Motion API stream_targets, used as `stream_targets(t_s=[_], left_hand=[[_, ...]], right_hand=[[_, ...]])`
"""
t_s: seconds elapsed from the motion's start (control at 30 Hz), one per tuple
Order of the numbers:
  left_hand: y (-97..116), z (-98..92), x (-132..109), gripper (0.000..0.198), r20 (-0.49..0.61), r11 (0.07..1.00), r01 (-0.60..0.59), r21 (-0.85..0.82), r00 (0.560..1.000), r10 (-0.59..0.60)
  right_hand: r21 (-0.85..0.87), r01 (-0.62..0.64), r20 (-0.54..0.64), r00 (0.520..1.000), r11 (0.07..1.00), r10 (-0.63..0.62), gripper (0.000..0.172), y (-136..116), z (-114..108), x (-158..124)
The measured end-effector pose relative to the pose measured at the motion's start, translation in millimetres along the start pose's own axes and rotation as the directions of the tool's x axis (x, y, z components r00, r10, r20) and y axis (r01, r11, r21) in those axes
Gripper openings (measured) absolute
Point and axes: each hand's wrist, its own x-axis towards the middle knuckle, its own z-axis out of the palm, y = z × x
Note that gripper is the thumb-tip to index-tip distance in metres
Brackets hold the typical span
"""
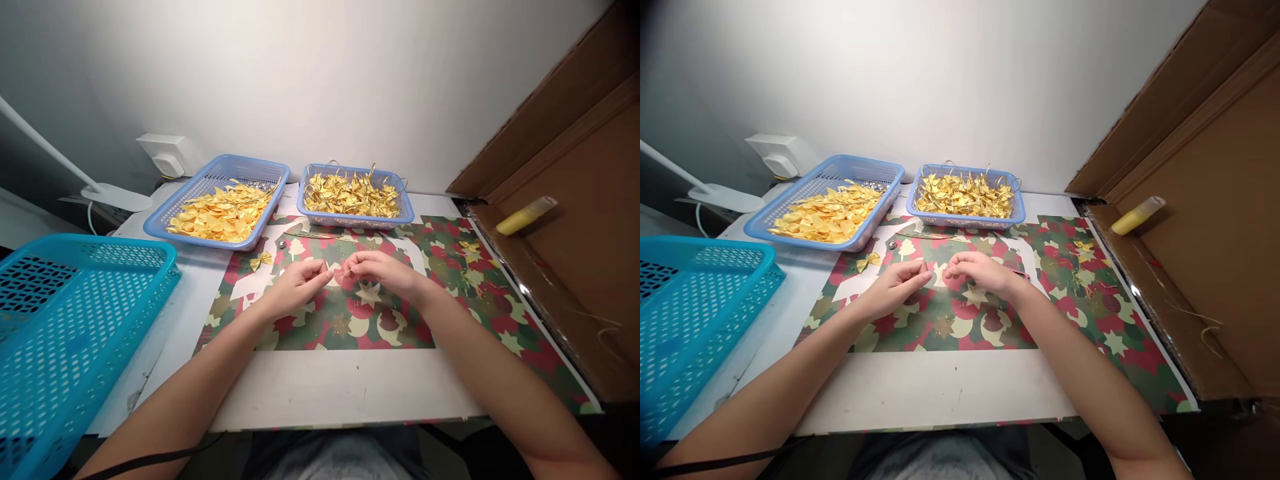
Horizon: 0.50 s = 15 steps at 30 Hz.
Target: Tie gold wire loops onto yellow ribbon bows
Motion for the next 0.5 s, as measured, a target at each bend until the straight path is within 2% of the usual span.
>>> stream_targets(t_s=[0.17, 0.5], left_hand=[[-4, -1.7, 0, 0.043, -0.045, 0.968, 0.067, -0.240, 0.996, -0.080], [-6, -5.8, 3, 0.038, -0.078, 0.864, 0.096, -0.494, 0.985, -0.154]], right_hand=[[0.150, 0.046, 0.059, 0.997, 0.988, -0.056, 0.018, 6, -12, -12], [0.192, 0.124, -0.040, 0.992, 0.974, -0.118, 0.019, 22, -36, -42]])
